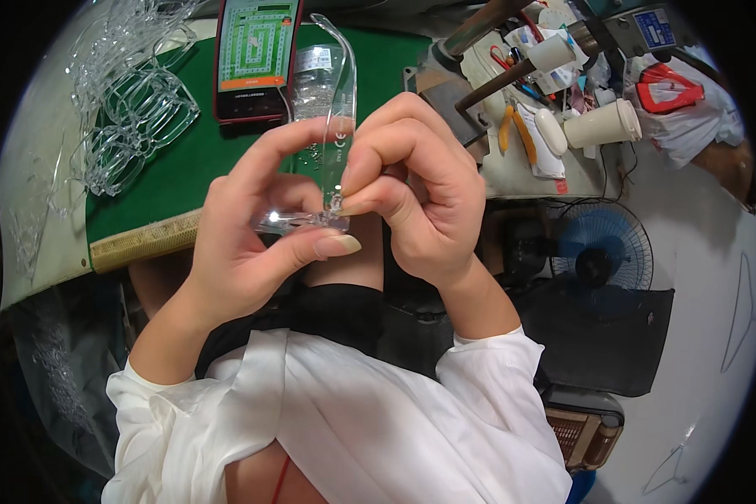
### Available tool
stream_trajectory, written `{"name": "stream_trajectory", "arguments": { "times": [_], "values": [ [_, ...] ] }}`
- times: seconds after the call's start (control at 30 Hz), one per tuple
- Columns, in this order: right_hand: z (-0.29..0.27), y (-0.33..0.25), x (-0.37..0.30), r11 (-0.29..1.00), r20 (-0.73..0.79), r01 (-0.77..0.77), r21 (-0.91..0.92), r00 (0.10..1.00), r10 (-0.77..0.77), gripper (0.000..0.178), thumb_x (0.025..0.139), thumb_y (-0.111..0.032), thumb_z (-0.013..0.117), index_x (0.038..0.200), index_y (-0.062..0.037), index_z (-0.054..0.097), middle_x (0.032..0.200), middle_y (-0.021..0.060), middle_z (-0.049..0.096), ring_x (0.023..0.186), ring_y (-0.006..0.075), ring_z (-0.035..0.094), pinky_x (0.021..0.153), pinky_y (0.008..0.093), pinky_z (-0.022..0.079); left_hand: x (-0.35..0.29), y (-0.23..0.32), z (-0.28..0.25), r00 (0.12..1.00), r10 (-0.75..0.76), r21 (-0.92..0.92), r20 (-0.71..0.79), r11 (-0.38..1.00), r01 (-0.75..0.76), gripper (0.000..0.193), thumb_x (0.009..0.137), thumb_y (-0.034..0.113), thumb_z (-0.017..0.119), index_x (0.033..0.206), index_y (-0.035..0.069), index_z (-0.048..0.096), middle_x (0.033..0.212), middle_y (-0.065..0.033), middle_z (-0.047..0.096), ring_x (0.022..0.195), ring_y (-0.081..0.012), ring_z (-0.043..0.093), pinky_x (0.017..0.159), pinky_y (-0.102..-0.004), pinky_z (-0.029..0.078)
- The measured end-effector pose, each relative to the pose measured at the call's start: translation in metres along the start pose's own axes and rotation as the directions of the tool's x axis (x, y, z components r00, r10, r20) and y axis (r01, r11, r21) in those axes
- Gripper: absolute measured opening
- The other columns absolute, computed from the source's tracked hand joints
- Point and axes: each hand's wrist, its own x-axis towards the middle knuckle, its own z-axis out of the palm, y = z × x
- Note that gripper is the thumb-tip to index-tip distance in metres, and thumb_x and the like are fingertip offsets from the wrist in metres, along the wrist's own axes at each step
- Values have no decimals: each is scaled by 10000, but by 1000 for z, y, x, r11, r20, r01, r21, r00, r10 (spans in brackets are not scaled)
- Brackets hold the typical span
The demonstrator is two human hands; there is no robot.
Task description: The person assembles clear eyeglass frames by inserting small metal components into the frame arms. They handle multiple frames one at a time, pick up tiny parts from the table, and place completed frames aside.
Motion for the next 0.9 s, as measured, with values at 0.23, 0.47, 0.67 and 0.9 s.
{"name": "stream_trajectory", "arguments": {
  "times": [0.23,0.47,0.67,0.9],
  "values": [
    [1,3,-2,999,-26,19,-29,999,-20,233,829,-195,674,786,19,595,798,82,550,691,121,501,581,211,402,-2,-3,0,1000,8,29,-8,1000,-8,629,738,22,740,1284,-45,433,757,-26,601,618,-53,535,596,-182,418],
    [0,7,-1,999,-28,36,-1,999,-36,235,809,-193,695,776,19,597,783,80,554,696,128,503,587,215,398,-1,-3,0,1000,6,5,-12,1000,-6,635,735,30,750,1281,-42,434,1026,-64,620,637,-58,550,596,-201,442],
    [1,6,-1,999,-44,7,45,999,-5,241,803,-190,705,792,24,594,795,77,539,698,115,498,583,196,385,0,-1,1,1000,15,1,-16,1000,-15,634,736,24,749,1278,-51,429,1117,-73,600,647,-59,556,597,-198,447],
    [-7,10,1,999,34,48,14,998,-49,240,776,-170,729,805,22,588,820,72,533,709,118,498,603,198,389,1,-2,3,1000,13,4,-16,1000,-13,636,734,24,750,1277,-54,429,1098,-74,602,654,-59,559,601,-197,449]
  ]
}}
